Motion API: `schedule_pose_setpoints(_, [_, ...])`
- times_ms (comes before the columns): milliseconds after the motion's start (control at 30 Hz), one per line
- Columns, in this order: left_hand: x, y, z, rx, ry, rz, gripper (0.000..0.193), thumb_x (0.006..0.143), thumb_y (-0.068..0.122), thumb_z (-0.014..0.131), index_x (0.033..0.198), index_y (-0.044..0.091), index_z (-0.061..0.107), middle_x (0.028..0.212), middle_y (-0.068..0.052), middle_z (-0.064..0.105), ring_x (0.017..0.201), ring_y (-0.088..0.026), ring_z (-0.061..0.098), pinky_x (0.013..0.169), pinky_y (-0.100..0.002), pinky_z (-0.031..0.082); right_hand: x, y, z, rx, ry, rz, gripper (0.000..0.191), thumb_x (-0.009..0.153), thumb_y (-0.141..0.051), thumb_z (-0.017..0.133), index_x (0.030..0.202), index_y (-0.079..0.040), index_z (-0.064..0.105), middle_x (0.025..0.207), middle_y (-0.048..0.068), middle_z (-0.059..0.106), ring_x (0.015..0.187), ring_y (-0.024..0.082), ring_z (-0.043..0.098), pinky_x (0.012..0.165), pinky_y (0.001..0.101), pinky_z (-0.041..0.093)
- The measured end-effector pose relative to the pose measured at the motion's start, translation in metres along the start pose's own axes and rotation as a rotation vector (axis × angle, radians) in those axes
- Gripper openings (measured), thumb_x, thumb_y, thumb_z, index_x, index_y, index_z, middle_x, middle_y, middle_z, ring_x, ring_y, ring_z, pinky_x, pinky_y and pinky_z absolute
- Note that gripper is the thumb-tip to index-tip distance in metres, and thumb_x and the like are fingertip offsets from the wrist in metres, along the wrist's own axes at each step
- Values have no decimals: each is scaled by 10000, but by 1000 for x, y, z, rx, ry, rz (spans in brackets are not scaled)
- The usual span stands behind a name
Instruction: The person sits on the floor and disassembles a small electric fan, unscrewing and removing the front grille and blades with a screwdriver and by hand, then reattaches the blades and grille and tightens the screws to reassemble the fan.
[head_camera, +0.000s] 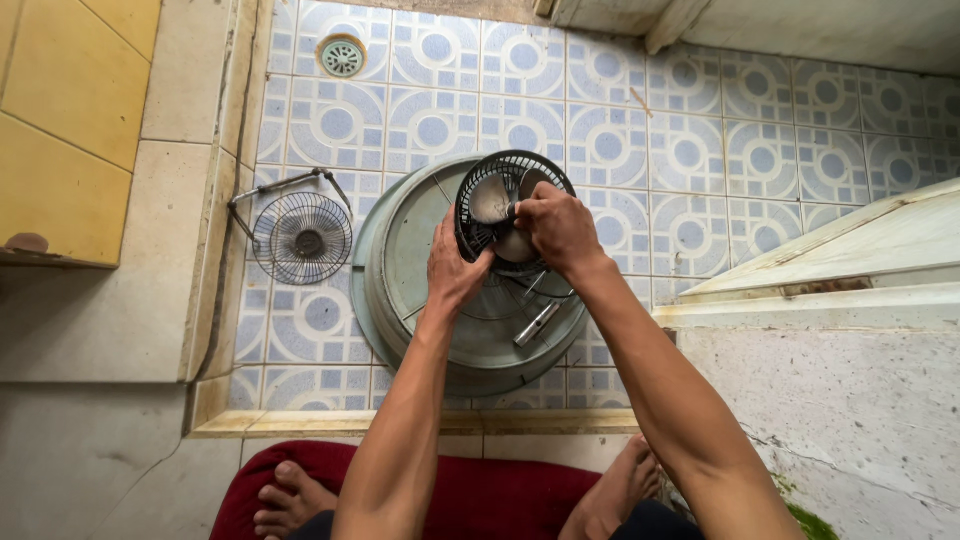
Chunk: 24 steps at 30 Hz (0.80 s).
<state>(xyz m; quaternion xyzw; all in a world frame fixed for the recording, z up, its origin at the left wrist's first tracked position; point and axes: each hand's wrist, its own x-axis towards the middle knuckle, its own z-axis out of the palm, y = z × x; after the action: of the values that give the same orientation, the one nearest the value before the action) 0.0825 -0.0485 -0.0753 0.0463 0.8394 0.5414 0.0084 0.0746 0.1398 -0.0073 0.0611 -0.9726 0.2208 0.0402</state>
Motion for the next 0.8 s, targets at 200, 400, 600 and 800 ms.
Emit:
schedule_pose_setpoints(200, [9, 9, -1, -44, 3, -125, 636, 872, 202, 699, 1469, 96, 506, 1334, -188, 642, 1236, -387, 624, 1034, -447, 498, -7, -12, -11, -46, -5, 12, 117, 874, -192, 787, 971, -126, 796, 950, 81, 693, 844, 320, 703, 748, 456, 574])
schedule_pose_setpoints(400, [8, 14, 6, 82, 138, -94, 575, 867, 159, 710, 1417, 103, 554, 1231, -218, 635, 1149, -402, 622, 1001, -462, 497, -14, -13, -33, 104, -89, 129, 332, 859, -234, 796, 1179, -161, 748, 1036, 62, 714, 918, 254, 726, 802, 401, 588])
schedule_pose_setpoints(600, [14, 19, 10, 44, 145, -142, 459, 991, 278, 605, 1433, 163, 559, 1258, -166, 644, 1172, -381, 624, 1009, -471, 486, -3, -6, -43, 170, -104, 71, 340, 844, -196, 814, 1172, -137, 744, 1048, 86, 714, 945, 241, 724, 845, 377, 583])
schedule_pose_setpoints(800, [15, 20, 16, 142, 120, -184, 608, 915, 446, 668, 1439, 180, 516, 1247, -155, 613, 1178, -387, 585, 979, -484, 471, 2, -1, -26, 256, -31, 72, 277, 790, -88, 830, 1062, -92, 783, 1037, 103, 712, 957, 277, 713, 845, 388, 584])
